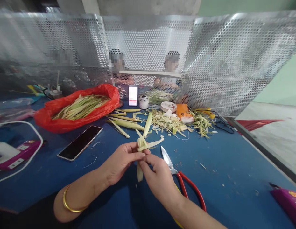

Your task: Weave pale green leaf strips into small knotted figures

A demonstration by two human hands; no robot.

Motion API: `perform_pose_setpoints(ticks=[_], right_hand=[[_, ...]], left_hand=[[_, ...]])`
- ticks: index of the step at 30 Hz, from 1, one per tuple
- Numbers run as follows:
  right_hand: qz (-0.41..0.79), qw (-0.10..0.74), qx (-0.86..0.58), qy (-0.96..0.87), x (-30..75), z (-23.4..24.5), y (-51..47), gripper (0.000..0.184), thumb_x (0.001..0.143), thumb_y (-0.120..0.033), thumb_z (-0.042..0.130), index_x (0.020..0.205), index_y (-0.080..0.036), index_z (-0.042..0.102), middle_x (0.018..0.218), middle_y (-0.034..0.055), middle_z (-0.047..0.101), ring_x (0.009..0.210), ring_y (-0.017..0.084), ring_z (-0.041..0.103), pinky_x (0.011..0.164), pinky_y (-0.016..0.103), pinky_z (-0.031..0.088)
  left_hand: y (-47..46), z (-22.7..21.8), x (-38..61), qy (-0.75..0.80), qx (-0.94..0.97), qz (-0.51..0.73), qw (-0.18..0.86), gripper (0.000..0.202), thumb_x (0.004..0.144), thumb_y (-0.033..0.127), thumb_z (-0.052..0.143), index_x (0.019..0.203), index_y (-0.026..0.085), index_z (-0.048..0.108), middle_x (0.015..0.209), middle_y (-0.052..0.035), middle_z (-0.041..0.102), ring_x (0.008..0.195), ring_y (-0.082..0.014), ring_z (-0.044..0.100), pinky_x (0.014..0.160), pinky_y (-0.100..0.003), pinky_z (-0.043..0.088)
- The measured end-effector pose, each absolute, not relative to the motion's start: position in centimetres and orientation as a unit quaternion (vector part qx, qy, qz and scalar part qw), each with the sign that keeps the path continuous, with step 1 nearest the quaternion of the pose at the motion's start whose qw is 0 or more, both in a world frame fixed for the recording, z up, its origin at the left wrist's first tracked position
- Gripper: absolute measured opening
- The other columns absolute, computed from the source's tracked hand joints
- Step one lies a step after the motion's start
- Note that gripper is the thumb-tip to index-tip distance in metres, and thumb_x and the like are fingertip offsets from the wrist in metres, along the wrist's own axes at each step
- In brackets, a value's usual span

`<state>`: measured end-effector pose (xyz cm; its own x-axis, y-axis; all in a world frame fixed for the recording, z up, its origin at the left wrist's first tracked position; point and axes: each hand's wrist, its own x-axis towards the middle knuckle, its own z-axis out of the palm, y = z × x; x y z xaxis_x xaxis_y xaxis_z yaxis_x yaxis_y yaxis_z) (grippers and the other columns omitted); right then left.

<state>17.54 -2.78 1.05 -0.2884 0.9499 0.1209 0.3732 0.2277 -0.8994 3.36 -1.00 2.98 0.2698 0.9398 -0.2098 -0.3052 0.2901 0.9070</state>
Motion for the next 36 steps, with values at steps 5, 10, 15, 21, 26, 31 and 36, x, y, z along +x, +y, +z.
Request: perform_pose_setpoints(ticks=[5, 10, 15, 21, 26, 31, 36], right_hand=[[0.421, 0.311, -0.463, -0.716, 18.2, 2.1, -3.2, 0.026, 0.085, -0.028, 0.050, 0.061, -0.020, 0.050, 0.063, -0.0017, 0.052, 0.062, 0.014, 0.050, 0.059, 0.024, 0.039], [0.464, 0.249, -0.432, -0.732, 18.4, 3.1, -3.8, 0.016, 0.080, -0.016, 0.048, 0.067, -0.019, 0.058, 0.068, -0.0001, 0.063, 0.066, 0.014, 0.057, 0.061, 0.024, 0.042], [0.412, 0.202, -0.400, -0.793, 18.8, 3.5, -4.2, 0.021, 0.086, -0.019, 0.050, 0.065, -0.020, 0.053, 0.066, -0.0006, 0.061, 0.061, 0.013, 0.055, 0.056, 0.023, 0.041], [0.033, 0.381, -0.446, -0.809, 21.0, 4.0, -2.4, 0.013, 0.092, -0.033, 0.055, 0.091, -0.021, 0.061, 0.091, 0.0085, 0.067, 0.084, 0.023, 0.061, 0.072, 0.034, 0.043], [0.004, 0.344, -0.411, -0.844, 21.4, 3.3, -1.3, 0.018, 0.097, -0.021, 0.046, 0.089, -0.023, 0.063, 0.080, 0.0030, 0.070, 0.074, 0.018, 0.064, 0.089, 0.038, 0.039], [-0.066, 0.308, -0.377, -0.871, 20.4, 3.1, -1.8, 0.025, 0.097, -0.016, 0.042, 0.080, -0.019, 0.061, 0.068, 0.0010, 0.064, 0.065, 0.016, 0.060, 0.095, 0.039, 0.036], [-0.072, 0.298, -0.388, -0.869, 21.4, 4.2, -1.7, 0.024, 0.096, -0.016, 0.043, 0.082, -0.020, 0.062, 0.068, 0.0007, 0.064, 0.064, 0.016, 0.060, 0.096, 0.040, 0.036]], left_hand=[[-0.6, 3.3, 3.0, 0.424, 0.388, 0.467, 0.673, 0.016, 0.069, 0.024, 0.078, 0.079, 0.012, 0.073, 0.078, -0.0041, 0.071, 0.079, -0.0138, 0.062, 0.081, -0.025, 0.046], [-0.4, 3.2, 2.9, 0.427, 0.372, 0.480, 0.670, 0.020, 0.068, 0.024, 0.079, 0.083, 0.012, 0.074, 0.079, -0.0050, 0.072, 0.079, -0.0140, 0.064, 0.081, -0.025, 0.047], [-0.5, 3.3, 2.8, 0.434, 0.375, 0.483, 0.662, 0.024, 0.069, 0.024, 0.078, 0.090, 0.012, 0.073, 0.075, -0.0039, 0.072, 0.072, -0.0130, 0.064, 0.076, -0.025, 0.048], [-0.7, 3.7, 2.7, 0.436, 0.396, 0.446, 0.675, 0.020, 0.071, 0.021, 0.073, 0.089, 0.012, 0.072, 0.069, -0.0018, 0.068, 0.061, -0.0119, 0.063, 0.070, -0.027, 0.050], [-0.8, 3.7, 2.6, 0.403, 0.383, 0.387, 0.735, 0.026, 0.066, 0.024, 0.071, 0.090, 0.013, 0.070, 0.072, -0.0025, 0.066, 0.059, -0.0136, 0.063, 0.062, -0.028, 0.051], [-0.9, 3.2, 3.0, 0.450, 0.428, 0.399, 0.675, 0.031, 0.068, 0.038, 0.078, 0.084, 0.014, 0.067, 0.061, 0.0028, 0.057, 0.047, -0.0081, 0.052, 0.044, -0.020, 0.040], [-0.7, 3.1, 3.1, 0.465, 0.453, 0.412, 0.640, 0.026, 0.069, 0.036, 0.076, 0.077, 0.013, 0.066, 0.055, 0.0048, 0.053, 0.042, -0.0056, 0.044, 0.041, -0.019, 0.037]])
